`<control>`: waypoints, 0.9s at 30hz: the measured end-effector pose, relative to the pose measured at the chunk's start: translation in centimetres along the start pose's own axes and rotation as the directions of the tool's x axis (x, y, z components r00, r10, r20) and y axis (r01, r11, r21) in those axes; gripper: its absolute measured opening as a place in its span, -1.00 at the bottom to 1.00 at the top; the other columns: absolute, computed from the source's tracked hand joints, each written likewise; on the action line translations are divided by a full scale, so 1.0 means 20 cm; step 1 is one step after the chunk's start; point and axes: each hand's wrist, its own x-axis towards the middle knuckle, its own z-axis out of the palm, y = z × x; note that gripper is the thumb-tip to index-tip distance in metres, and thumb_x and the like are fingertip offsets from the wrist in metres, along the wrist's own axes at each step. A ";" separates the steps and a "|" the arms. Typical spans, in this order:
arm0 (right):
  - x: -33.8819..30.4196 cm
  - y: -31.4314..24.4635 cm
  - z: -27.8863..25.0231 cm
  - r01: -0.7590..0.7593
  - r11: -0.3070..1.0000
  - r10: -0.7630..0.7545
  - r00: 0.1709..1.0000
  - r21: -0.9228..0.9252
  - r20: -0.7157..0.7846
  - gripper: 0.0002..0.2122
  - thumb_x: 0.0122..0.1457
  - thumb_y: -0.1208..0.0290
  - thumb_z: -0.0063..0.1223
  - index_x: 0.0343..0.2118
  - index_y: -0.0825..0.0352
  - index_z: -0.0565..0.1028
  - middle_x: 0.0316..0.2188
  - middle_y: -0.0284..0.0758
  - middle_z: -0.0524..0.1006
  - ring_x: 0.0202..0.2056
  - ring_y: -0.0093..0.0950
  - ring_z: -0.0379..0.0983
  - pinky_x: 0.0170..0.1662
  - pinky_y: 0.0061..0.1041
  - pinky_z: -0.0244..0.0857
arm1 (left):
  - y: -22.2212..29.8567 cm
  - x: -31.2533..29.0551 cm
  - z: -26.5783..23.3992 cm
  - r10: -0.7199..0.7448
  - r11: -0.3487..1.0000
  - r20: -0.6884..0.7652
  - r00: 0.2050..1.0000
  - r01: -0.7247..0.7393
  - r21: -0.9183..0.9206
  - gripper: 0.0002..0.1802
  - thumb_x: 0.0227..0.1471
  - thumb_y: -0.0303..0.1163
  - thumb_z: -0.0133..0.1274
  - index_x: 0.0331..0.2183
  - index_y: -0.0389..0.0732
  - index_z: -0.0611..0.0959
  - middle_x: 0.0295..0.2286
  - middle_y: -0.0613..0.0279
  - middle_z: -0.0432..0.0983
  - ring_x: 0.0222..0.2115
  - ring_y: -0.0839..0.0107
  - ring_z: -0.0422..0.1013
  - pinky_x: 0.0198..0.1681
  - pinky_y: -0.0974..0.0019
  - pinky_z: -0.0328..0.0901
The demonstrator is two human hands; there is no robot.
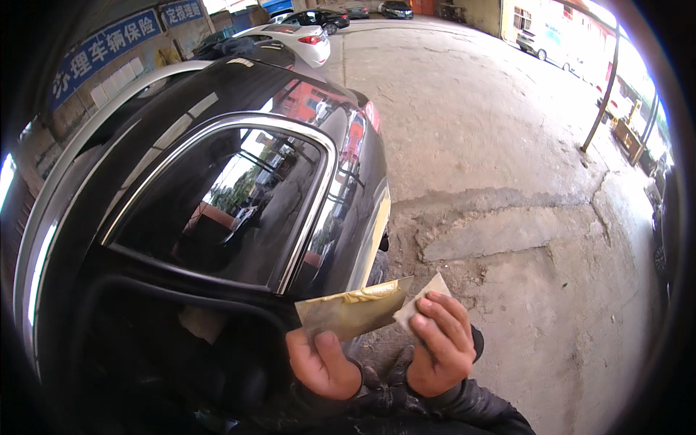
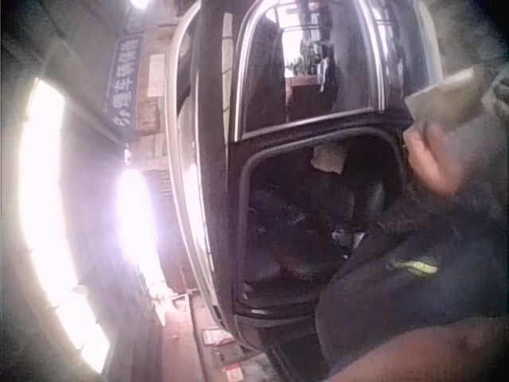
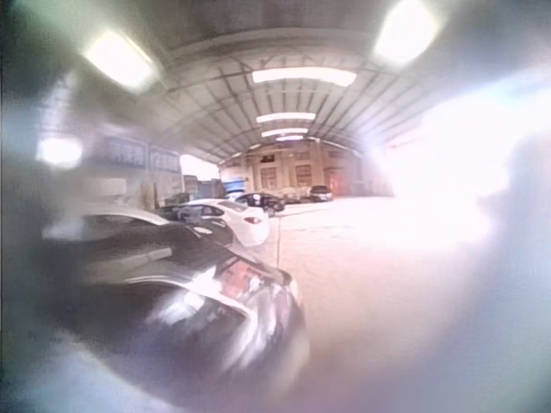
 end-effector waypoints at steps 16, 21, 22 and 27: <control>-0.18 0.76 0.45 -0.660 0.690 0.570 0.749 0.299 0.338 -0.56 0.09 0.74 -0.05 0.00 0.29 0.68 -0.14 -0.16 0.71 -0.15 -0.34 0.64 0.01 -0.37 0.49 | -0.71 0.41 -0.06 0.296 0.834 -0.037 0.954 -0.239 0.498 -0.65 0.49 -0.18 -0.13 -0.15 -0.32 0.45 -0.23 0.13 0.47 -0.22 0.44 0.39 -0.08 0.38 0.29; -0.22 1.55 0.83 -0.764 0.613 0.727 0.646 0.204 0.235 -0.70 0.30 0.58 0.02 0.05 0.34 0.64 -0.13 -0.05 0.70 -0.07 -0.30 0.69 0.02 -0.43 0.48 | -0.94 0.54 -0.35 0.113 0.861 0.298 0.948 -0.243 0.447 -0.57 0.49 -0.14 -0.18 0.07 -0.35 0.41 -0.11 -0.02 0.49 -0.03 0.29 0.48 0.14 0.22 0.36; -0.23 1.66 0.92 -0.690 0.692 0.663 0.724 0.213 0.191 -0.70 0.29 0.57 0.02 0.05 0.31 0.64 -0.13 -0.06 0.69 -0.08 -0.24 0.69 0.01 -0.42 0.48 | -0.95 0.53 -0.38 0.089 0.865 0.284 0.955 -0.215 0.454 -0.53 0.45 -0.11 -0.18 0.10 -0.33 0.38 -0.07 -0.15 0.62 -0.05 0.14 0.62 -0.02 0.32 0.52; -0.29 1.97 1.25 -0.554 0.808 0.544 0.832 0.200 0.111 -0.65 0.22 0.57 -0.01 0.04 0.24 0.66 -0.06 -0.12 0.67 -0.06 -0.14 0.63 0.02 -0.31 0.47 | -1.04 0.39 -0.43 -0.019 0.793 0.105 0.994 -0.049 0.607 -0.19 0.41 0.12 -0.16 0.37 -0.28 0.14 0.04 -0.27 0.52 0.03 -0.04 0.57 -0.02 0.13 0.57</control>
